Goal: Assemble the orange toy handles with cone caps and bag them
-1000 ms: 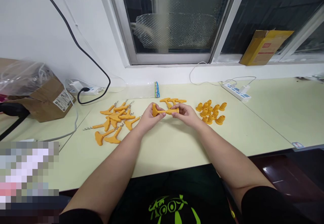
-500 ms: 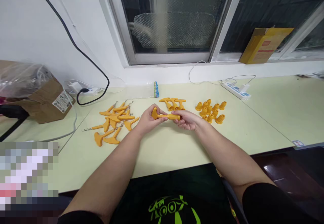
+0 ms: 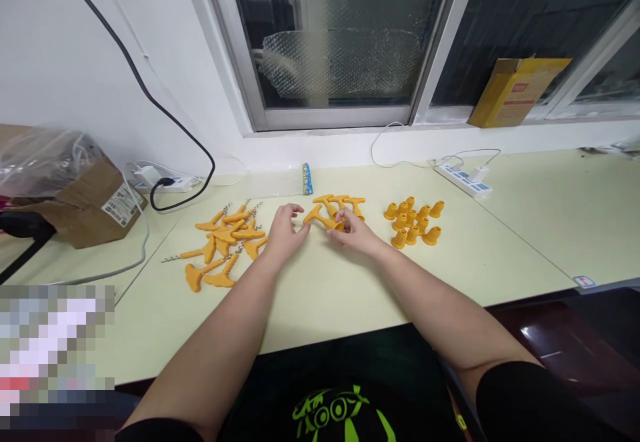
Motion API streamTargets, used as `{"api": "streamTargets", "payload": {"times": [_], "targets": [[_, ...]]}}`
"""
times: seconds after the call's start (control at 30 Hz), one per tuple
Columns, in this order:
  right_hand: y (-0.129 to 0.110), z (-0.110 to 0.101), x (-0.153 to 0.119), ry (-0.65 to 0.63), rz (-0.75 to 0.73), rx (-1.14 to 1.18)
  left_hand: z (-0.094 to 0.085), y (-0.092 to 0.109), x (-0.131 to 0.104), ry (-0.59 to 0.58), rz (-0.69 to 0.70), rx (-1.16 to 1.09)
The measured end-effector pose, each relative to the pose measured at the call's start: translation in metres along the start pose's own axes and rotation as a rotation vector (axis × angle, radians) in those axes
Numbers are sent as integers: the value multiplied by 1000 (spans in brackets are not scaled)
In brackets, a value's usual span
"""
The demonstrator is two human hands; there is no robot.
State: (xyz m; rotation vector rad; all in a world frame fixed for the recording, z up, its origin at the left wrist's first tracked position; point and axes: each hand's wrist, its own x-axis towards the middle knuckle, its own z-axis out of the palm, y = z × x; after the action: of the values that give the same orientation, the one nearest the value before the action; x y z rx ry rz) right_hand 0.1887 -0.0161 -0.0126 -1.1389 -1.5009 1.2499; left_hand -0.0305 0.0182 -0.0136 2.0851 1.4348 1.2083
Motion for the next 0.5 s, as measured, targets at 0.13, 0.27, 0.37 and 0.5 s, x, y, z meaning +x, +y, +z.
{"api": "streamTargets", "payload": {"times": [0.13, 0.27, 0.37, 0.5], "targets": [[12, 9, 7, -36, 25, -42, 4, 0, -1, -128, 6, 11], [13, 13, 11, -15, 35, 35, 5, 5, -5, -250, 43, 43], [13, 14, 12, 2, 45, -8, 5, 6, -7, -301, 61, 63], [15, 13, 12, -63, 25, -58, 5, 4, -8, -309, 92, 95]]}}
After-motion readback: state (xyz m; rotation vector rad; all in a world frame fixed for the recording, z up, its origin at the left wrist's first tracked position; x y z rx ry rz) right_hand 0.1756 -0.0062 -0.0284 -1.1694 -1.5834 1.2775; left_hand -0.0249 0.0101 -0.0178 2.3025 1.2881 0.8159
